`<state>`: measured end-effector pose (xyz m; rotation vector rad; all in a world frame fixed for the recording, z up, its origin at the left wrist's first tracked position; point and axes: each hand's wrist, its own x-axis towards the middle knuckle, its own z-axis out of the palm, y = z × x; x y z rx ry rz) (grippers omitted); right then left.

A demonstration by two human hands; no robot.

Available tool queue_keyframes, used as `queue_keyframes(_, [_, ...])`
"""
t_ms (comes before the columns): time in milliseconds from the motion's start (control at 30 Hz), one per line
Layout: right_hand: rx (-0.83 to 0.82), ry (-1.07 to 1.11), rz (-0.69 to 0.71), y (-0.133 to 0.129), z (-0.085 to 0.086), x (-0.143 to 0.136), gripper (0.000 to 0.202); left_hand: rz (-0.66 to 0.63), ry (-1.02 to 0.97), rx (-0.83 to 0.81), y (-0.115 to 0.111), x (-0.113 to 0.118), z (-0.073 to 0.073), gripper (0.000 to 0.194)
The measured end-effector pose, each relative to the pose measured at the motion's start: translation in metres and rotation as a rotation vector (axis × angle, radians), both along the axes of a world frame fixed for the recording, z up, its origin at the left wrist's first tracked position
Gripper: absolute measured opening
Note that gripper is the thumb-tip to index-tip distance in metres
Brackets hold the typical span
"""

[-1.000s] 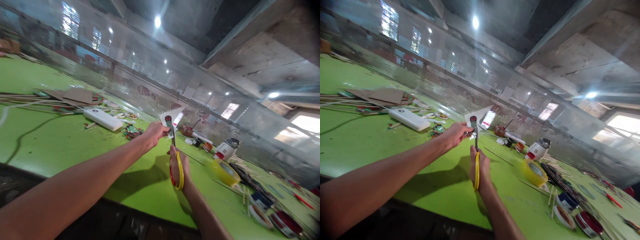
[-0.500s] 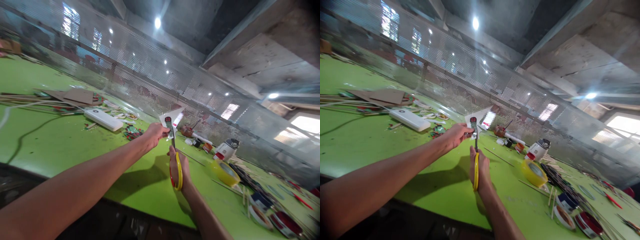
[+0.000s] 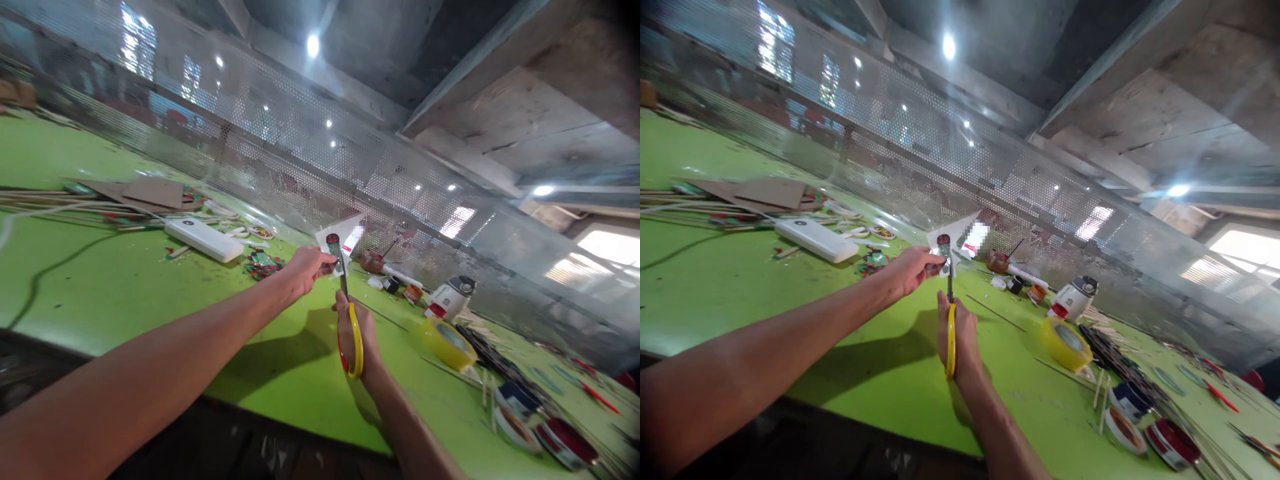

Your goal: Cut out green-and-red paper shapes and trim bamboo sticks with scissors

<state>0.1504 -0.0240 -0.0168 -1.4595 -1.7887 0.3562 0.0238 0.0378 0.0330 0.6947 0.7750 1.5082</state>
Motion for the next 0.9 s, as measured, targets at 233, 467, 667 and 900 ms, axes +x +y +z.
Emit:
queue_keyframes(233, [0.038,0.006,0.011,0.0022,-0.0034,0.0022,0.051,-0.007,-0.014,0.011,0.0007,-0.0003,-0.0018,0.02])
queue_keyframes(467, [0.033,-0.018,0.015,0.0034,-0.004,0.001,0.052,-0.002,-0.062,-0.009,-0.002,-0.0003,-0.0002,0.015])
queue_keyframes(667, [0.024,-0.018,0.007,0.0042,-0.0058,0.0012,0.053,0.006,-0.117,-0.053,0.0027,-0.0007,-0.0011,0.013])
queue_keyframes(900, [0.029,-0.031,0.024,0.0036,-0.0054,0.0023,0.049,0.019,-0.098,-0.052,0.0004,-0.0015,0.0,0.013])
